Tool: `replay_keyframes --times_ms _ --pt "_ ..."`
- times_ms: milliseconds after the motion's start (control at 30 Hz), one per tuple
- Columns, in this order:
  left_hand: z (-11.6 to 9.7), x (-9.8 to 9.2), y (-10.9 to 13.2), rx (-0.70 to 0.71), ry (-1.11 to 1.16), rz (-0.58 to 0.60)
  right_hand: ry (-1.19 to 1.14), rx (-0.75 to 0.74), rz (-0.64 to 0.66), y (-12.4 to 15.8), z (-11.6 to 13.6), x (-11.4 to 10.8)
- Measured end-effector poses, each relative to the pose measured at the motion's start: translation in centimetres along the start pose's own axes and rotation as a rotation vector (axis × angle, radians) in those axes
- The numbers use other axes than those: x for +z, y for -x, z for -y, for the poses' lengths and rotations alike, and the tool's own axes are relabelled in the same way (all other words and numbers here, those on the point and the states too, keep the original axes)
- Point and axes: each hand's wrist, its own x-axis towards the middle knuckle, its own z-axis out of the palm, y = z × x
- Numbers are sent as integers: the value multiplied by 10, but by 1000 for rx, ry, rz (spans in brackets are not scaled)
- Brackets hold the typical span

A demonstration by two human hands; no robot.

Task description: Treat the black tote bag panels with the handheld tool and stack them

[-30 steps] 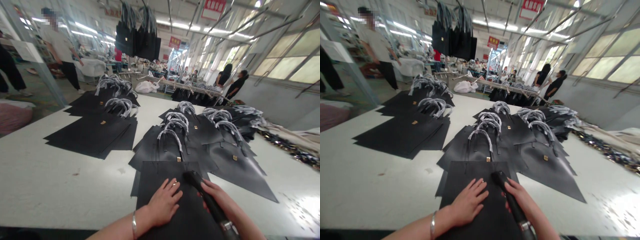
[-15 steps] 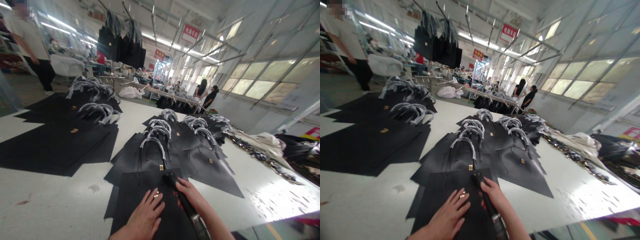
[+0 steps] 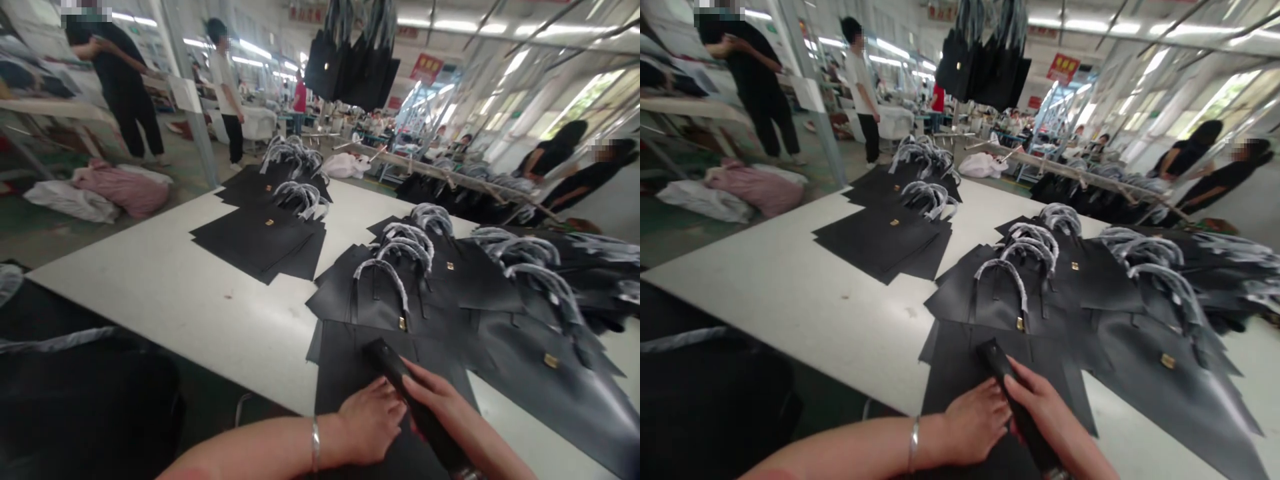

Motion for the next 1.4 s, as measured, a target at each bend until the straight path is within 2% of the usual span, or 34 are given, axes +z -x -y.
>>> replay_keyframes --times_ms 67,200,367,533,667,767,833,900,1000,1067,1200,1400 --pt "2 8 -1 57 1 12 24 20 66 -5 0 9" --pt "7 12 -4 123 -2 23 9 42 84 -18 10 16" --pt "7 8 -5 131 -8 -26 62 -36 46 -22 22 19" --pt "6 13 -4 94 75 8 26 45 118 -15 16 21" --pt "6 12 -4 95 27 29 32 -43 43 -31 23 37" --pt "7 8 -2 82 -11 23 -6 -86 -76 -44 37 41" --pt "6 3 1 60 9 -17 -57 -145 -202 -42 43 28" --pt "6 -1 4 30 33 -57 -96 -180 -312 -32 40 4" --pt "5 -3 7 -6 54 -73 -97 -17 -309 -6 17 -38" --pt "5 -3 8 -9 75 -68 -93 84 -298 12 -2 -56" --pt "6 -3 6 -4 110 -49 -108 153 -274 27 -27 -66" --pt "5 -9 5 2 74 -20 -184 110 -278 1 -18 -63"
